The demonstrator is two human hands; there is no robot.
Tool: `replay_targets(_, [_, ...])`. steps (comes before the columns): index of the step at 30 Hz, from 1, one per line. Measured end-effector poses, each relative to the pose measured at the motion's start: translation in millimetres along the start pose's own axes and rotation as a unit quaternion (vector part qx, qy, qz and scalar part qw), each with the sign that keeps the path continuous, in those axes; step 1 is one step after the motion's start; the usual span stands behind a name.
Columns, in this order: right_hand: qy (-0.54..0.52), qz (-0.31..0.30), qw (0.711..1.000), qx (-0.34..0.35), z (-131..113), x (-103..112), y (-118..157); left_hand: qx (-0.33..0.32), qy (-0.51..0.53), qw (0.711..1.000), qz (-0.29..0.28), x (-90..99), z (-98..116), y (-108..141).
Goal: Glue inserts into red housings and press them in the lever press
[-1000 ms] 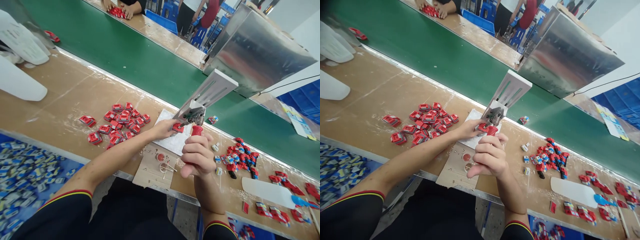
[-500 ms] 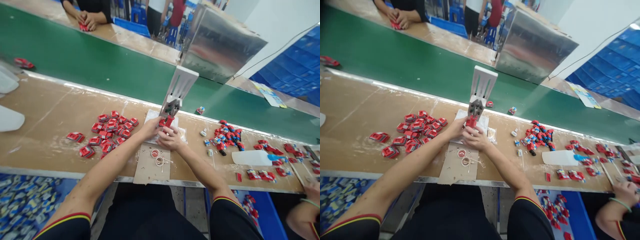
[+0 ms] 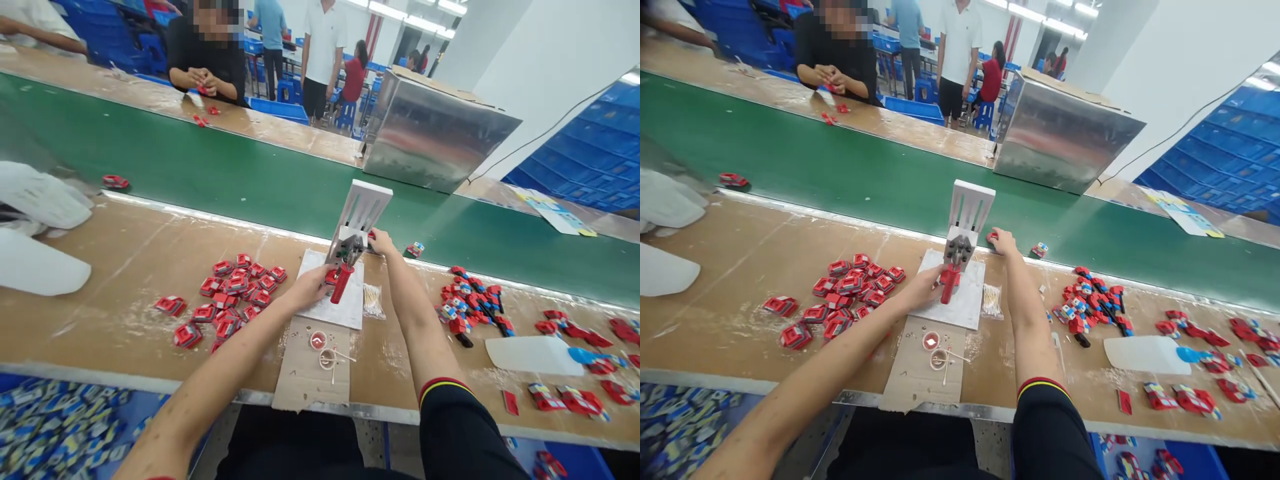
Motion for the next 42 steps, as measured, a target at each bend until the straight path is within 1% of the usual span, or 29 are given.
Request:
replay_targets(1, [-0.007, -0.01, 1.0, -0.005, 0, -4, -1, 0.001, 0.008, 1.0, -0.003, 0.8, 1, 0])
replay_targets(2, [-0.016, -0.013, 1.0, -0.006, 1, -3, 1, 0.002, 0.015, 1.0, -0.006, 2.7, 3, 3])
replay_targets(3, [-0.025, -0.008, 1.0, -0.005, 2, 3, 8, 0.002, 0.024, 1.0, -0.004, 6.7, 6, 9])
replay_targets(5, [-0.045, 0.019, 0.999, 0.002, 4, 28, 37, 0.008, 0.053, 0.998, 0.032, 21.4, 16, 34])
replay_targets(6, [-0.055, 0.035, 0.998, 0.008, 3, 44, 59, 0.014, 0.078, 0.994, 0.07, 31.4, 23, 52])
replay_targets(7, [-0.067, 0.049, 0.996, 0.019, -2, 61, 88, 0.028, 0.112, 0.987, 0.115, 40.7, 31, 75])
replay_targets(8, [-0.079, 0.055, 0.995, 0.034, -10, 76, 121, 0.047, 0.147, 0.976, 0.156, 46.3, 39, 100])
replay_targets(9, [-0.091, 0.047, 0.993, 0.056, -24, 88, 158, 0.057, 0.189, 0.965, 0.173, 44.5, 50, 124])
replay_targets(10, [-0.111, 0.032, 0.988, 0.101, -47, 96, 197, 0.057, 0.249, 0.952, 0.165, 35.0, 63, 146])
replay_targets(11, [-0.154, 0.019, 0.969, 0.194, -80, 102, 239, 0.049, 0.318, 0.937, 0.137, 19.5, 78, 163])
replay_targets(12, [-0.179, 0.008, 0.946, 0.269, -112, 106, 279, 0.044, 0.379, 0.919, 0.102, 1.0, 92, 177])
replay_targets(13, [-0.186, 0.008, 0.935, 0.303, -136, 106, 311, 0.042, 0.421, 0.903, 0.075, -17.3, 104, 188])
replay_targets(14, [-0.186, 0.007, 0.927, 0.326, -157, 102, 336, 0.042, 0.444, 0.893, 0.063, -32.8, 112, 197])
replay_targets(15, [-0.187, 0.011, 0.92, 0.343, -173, 97, 354, 0.047, 0.454, 0.887, 0.068, -44.6, 114, 203])
replay_targets(16, [-0.184, 0.02, 0.921, 0.344, -181, 91, 364, 0.057, 0.459, 0.882, 0.086, -52.4, 112, 208])
replay_targets(17, [-0.183, 0.03, 0.924, 0.334, -182, 84, 368, 0.068, 0.468, 0.874, 0.112, -56.2, 105, 212])
replay_targets(18, [-0.182, 0.042, 0.932, 0.311, -176, 77, 367, 0.081, 0.484, 0.86, 0.141, -56.8, 96, 216])
replay_targets(20, [-0.178, 0.054, 0.953, 0.239, -148, 62, 358, 0.108, 0.529, 0.819, 0.192, -51.8, 74, 224])
replay_targets(21, [-0.176, 0.049, 0.962, 0.203, -132, 53, 353, 0.12, 0.546, 0.803, 0.209, -47.4, 64, 228])
replay_targets(23, [-0.179, 0.024, 0.972, 0.153, -108, 36, 346, 0.137, 0.556, 0.788, 0.226, -37.9, 48, 232])
replay_targets(25, [-0.191, 0.004, 0.972, 0.137, -99, 24, 342, 0.141, 0.549, 0.793, 0.221, -32.3, 41, 232])
replay_targets(27, [-0.204, 0.0, 0.969, 0.142, -102, 20, 338, 0.13, 0.532, 0.808, 0.217, -29.9, 39, 230])
replay_targets(30, [-0.2, 0.003, 0.963, 0.181, -122, 21, 329, 0.113, 0.492, 0.838, 0.208, -32.0, 39, 227])
replay_targets(33, [-0.192, -0.028, 0.951, 0.24, -144, 16, 322, 0.11, 0.45, 0.864, 0.199, -34.3, 39, 227])
replay_targets(35, [-0.204, -0.05, 0.942, 0.261, -152, 15, 319, 0.109, 0.428, 0.873, 0.206, -32.3, 38, 230])
replay_targets(36, [-0.213, -0.051, 0.94, 0.26, -153, 16, 317, 0.11, 0.421, 0.875, 0.211, -30.8, 37, 231])
replay_targets(38, [-0.238, -0.026, 0.943, 0.232, -148, 26, 316, 0.107, 0.413, 0.878, 0.216, -29.0, 37, 233])
replay_targets(40, [-0.289, 0.033, 0.939, 0.184, -138, 44, 319, 0.097, 0.412, 0.881, 0.212, -29.3, 40, 233])
replay_targets(42, [-0.362, 0.089, 0.917, 0.144, -133, 60, 327, 0.082, 0.419, 0.881, 0.203, -31.4, 44, 231])
Point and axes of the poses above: each hand's wrist, its own y-axis away from the middle knuckle, its own x-axis out of the back of the hand, z = x × y, the point moved 9 cm from there along -y, towards the middle knuckle, and after that the axes turned 4 degrees about y, right-handed, at the moved point
